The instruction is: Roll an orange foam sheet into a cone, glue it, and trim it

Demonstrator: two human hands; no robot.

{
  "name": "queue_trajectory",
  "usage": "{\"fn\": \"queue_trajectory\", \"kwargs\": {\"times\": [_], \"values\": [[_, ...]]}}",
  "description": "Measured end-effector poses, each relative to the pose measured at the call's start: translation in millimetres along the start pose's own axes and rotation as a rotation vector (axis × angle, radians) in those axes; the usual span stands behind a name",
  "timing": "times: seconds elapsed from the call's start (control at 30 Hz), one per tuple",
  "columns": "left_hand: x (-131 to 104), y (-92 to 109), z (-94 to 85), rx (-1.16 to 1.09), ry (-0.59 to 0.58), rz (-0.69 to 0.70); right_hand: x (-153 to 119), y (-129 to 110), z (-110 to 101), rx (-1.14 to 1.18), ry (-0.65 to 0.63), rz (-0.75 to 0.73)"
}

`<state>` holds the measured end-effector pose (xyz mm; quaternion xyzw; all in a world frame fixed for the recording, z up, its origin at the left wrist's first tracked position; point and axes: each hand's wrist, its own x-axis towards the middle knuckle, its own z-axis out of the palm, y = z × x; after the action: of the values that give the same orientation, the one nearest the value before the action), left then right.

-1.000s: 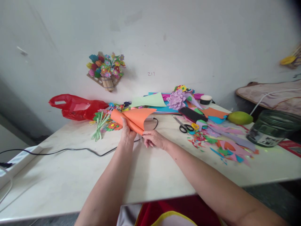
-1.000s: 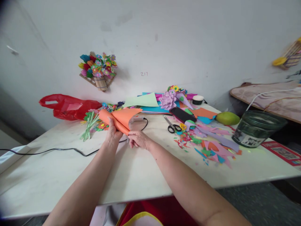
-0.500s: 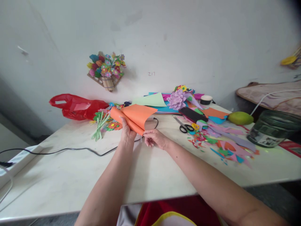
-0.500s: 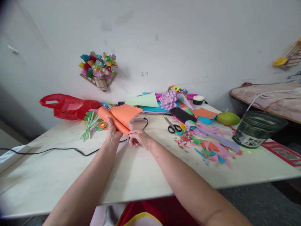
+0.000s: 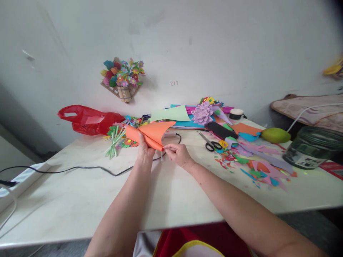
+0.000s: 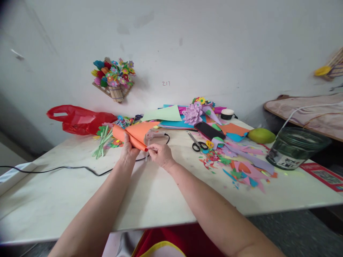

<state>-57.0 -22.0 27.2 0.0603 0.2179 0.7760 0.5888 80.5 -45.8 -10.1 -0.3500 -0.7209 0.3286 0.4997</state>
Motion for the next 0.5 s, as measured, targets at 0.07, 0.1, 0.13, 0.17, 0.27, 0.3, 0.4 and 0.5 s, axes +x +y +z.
{"fn": "queue_trajectory", "kwargs": {"times": [0.07, 0.1, 0.13, 0.17, 0.27, 0.3, 0.4, 0.5], "values": [[1, 0, -0.9, 0.013, -0.005, -0.032, 0, 3, -1, -0.178, 0.056, -0.103], [2, 0, -1.3, 0.019, 0.001, -0.045, 0, 3, -1, -0.251, 0.075, -0.139], [3, 0, -1.7, 0.026, 0.01, -0.054, 0, 3, -2, -0.309, 0.086, -0.162], [4, 0, -2.0, 0.032, 0.021, -0.059, 0, 3, -3, -0.356, 0.09, -0.178], [6, -1, -2.5, 0.054, 0.039, -0.065, 1, 1, -6, -0.447, 0.061, -0.227], [6, -2, -2.6, 0.06, 0.04, -0.065, 1, 0, -6, -0.475, 0.045, -0.25], [7, -2, -3.4, 0.071, 0.034, -0.077, 2, -4, -8, -0.6, -0.007, -0.324], [10, -2, -5.4, 0.067, 0.031, -0.081, 2, -9, -9, -0.743, -0.069, -0.374]]}}
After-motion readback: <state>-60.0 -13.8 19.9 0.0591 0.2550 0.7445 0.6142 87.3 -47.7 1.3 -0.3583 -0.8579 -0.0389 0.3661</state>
